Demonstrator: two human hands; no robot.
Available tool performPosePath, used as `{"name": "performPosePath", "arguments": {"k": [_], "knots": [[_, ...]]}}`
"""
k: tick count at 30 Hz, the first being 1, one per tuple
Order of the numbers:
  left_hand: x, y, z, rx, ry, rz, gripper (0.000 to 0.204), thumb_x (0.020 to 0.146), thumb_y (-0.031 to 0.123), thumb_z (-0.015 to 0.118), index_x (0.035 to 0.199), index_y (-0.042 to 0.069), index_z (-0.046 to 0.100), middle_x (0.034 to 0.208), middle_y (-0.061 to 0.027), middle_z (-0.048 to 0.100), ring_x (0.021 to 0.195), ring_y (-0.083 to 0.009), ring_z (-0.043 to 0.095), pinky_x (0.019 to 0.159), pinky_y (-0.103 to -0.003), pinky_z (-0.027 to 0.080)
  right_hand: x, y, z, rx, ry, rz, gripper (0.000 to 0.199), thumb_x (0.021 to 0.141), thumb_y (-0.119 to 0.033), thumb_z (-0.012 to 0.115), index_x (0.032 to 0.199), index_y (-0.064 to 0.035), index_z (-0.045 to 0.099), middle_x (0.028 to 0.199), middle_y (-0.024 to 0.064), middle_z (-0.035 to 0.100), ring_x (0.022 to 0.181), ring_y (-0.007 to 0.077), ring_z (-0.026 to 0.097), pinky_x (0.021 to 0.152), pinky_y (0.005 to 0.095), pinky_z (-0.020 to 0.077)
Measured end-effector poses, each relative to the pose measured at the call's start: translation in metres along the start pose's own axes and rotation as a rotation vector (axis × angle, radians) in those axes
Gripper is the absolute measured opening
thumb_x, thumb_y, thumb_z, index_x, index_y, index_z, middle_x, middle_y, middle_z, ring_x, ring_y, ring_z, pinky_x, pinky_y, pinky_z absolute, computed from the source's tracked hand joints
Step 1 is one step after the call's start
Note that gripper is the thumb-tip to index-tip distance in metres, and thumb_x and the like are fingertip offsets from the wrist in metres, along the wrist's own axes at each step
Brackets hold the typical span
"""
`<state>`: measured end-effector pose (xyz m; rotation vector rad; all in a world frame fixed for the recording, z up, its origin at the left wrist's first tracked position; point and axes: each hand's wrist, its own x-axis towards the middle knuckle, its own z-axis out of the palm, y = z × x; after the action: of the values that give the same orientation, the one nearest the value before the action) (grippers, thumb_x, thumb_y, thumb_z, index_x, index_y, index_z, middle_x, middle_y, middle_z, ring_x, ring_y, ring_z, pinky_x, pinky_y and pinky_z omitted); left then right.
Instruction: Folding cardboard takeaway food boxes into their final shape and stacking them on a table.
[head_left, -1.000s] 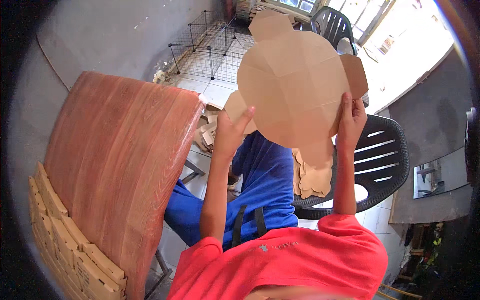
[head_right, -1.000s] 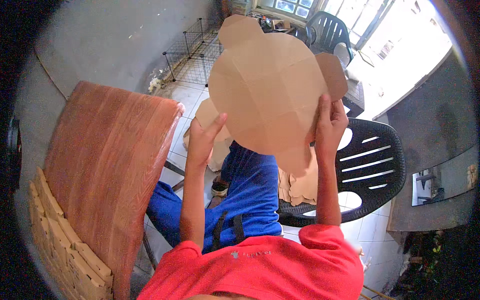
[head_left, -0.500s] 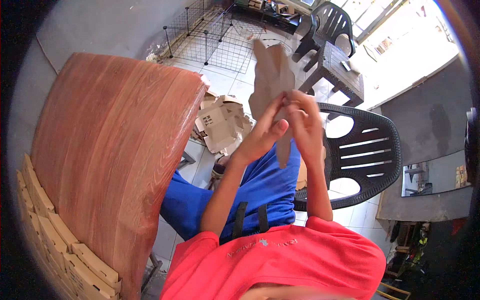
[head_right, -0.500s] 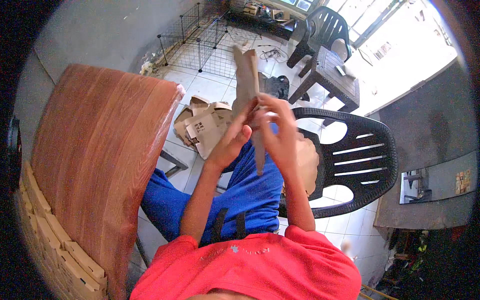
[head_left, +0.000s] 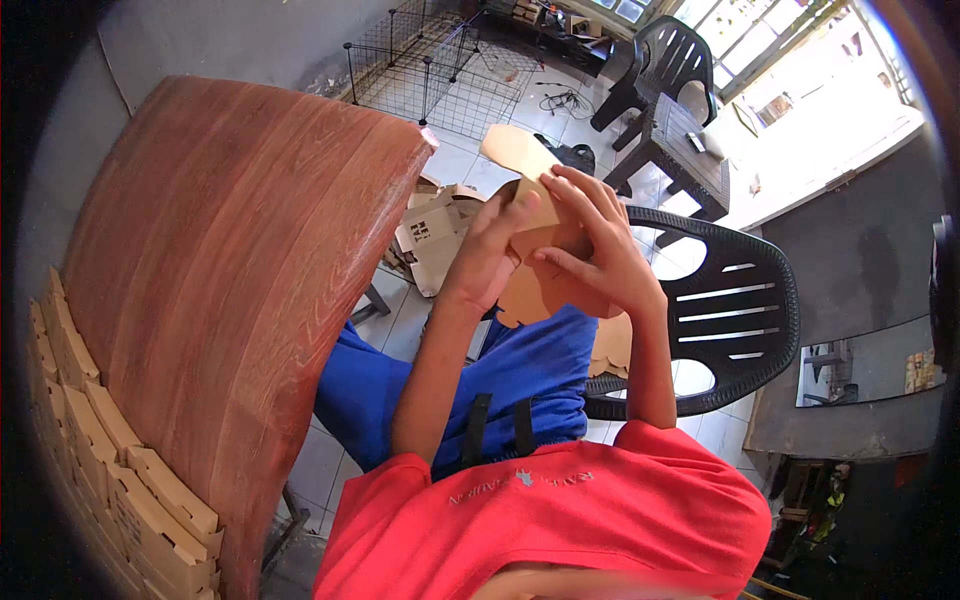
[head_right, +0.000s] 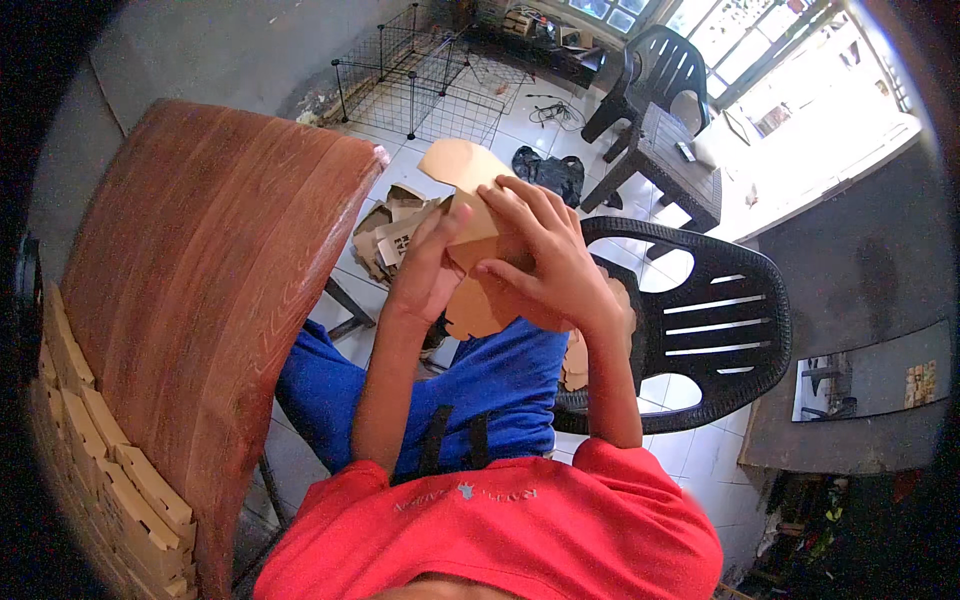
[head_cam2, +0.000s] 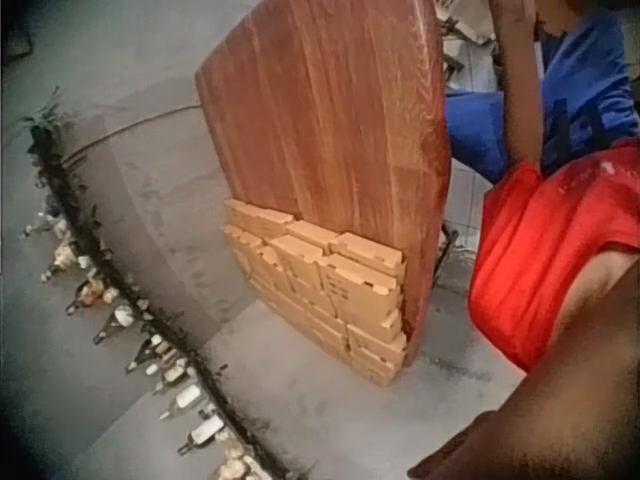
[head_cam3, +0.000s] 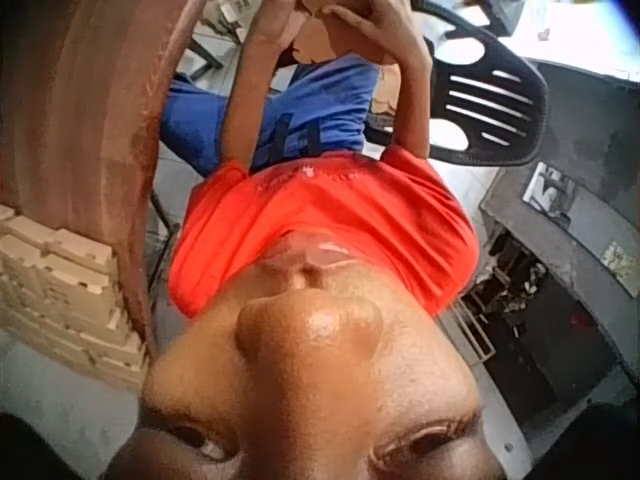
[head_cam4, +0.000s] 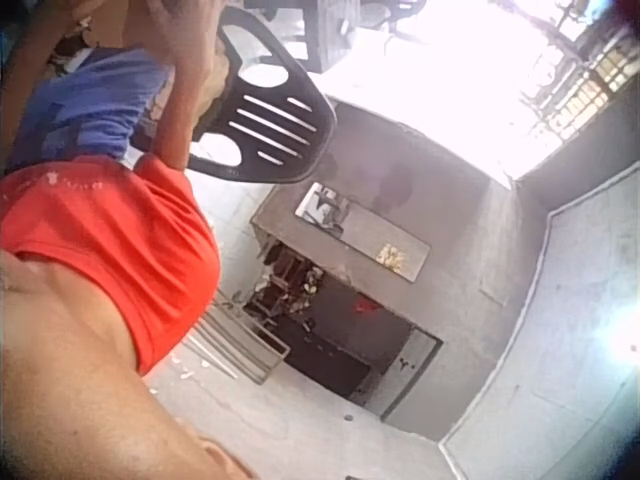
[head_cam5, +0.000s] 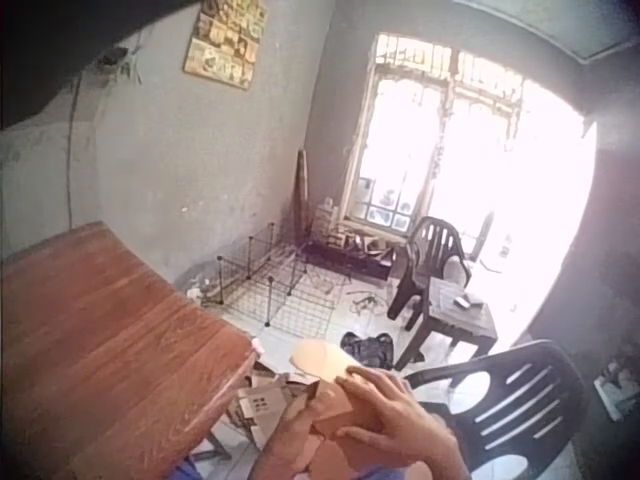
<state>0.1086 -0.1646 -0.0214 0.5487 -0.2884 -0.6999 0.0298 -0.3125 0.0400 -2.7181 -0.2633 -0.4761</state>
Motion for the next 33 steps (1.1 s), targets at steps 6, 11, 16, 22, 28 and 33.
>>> {"name": "performPosePath", "arguments": {"k": [6,11,16,22,28,33], "knots": [[-0.006,-0.002,0.003,0.289,-0.085,0.02,0.042,0.099,0.025,0.059,0.134,0.004,0.048,0.124,-0.0071,0.056,0.114,-0.0125,0.055,0.093,-0.028,0.048,-0.009,-0.001,0.011,0.17,0.046,0.048,0.078,0.079,-0.03,0.079,0.145,-0.0104,0.043,0.144,0.0165,0.044,0.133,0.0358,0.044,0.11,0.0454,0.0354],[-0.01,-0.004,0.009,0.165,-0.136,-0.014,0.046,0.099,0.027,0.06,0.135,0.004,0.043,0.124,-0.0078,0.054,0.116,-0.0131,0.053,0.095,-0.027,0.046,-0.021,-0.01,0.018,0.437,0.072,0.136,0.091,0.075,-0.031,0.083,0.148,-0.0038,0.036,0.14,0.0207,0.048,0.131,0.0344,0.048,0.109,0.04,0.0375],[-0.009,-0.003,-0.001,0.091,-0.205,-0.101,0.046,0.098,0.032,0.061,0.132,0.006,0.045,0.122,-0.0062,0.055,0.113,-0.0131,0.055,0.095,-0.029,0.047,-0.032,-0.013,0.028,0.614,0.171,0.131,0.093,0.074,-0.035,0.084,0.147,-0.0042,0.036,0.138,0.0195,0.05,0.129,0.0328,0.05,0.108,0.038,0.0368],[-0.014,-0.002,0.006,0.09,-0.101,-0.137,0.045,0.099,0.043,0.057,0.125,0.007,0.052,0.115,-0.0051,0.058,0.109,-0.0128,0.057,0.094,-0.031,0.048,-0.026,-0.016,0.019,0.437,0.096,0.002,0.092,0.072,-0.037,0.083,0.145,-0.0029,0.039,0.138,0.0206,0.05,0.129,0.0365,0.049,0.108,0.041,0.0377],[-0.009,-0.008,0.002,0.065,-0.052,-0.094,0.042,0.097,0.043,0.061,0.121,0.008,0.056,0.111,-0.0034,0.061,0.101,-0.0124,0.061,0.087,-0.03,0.05,-0.024,-0.018,0.022,0.363,0.099,-0.018,0.088,0.071,-0.037,0.084,0.142,-0.0034,0.043,0.137,0.0217,0.051,0.126,0.0389,0.051,0.104,0.0424,0.0415],[-0.015,0.004,0.012,0.157,-0.068,-0.076,0.043,0.096,0.034,0.065,0.125,0.003,0.057,0.11,-0.0061,0.065,0.099,-0.0128,0.063,0.085,-0.027,0.051,-0.026,-0.011,0.03,0.254,0.259,0.139,0.073,0.075,-0.028,0.082,0.137,-0.0058,0.049,0.114,0.0226,0.064,0.105,0.0398,0.064,0.089,0.0417,0.0503]]}}
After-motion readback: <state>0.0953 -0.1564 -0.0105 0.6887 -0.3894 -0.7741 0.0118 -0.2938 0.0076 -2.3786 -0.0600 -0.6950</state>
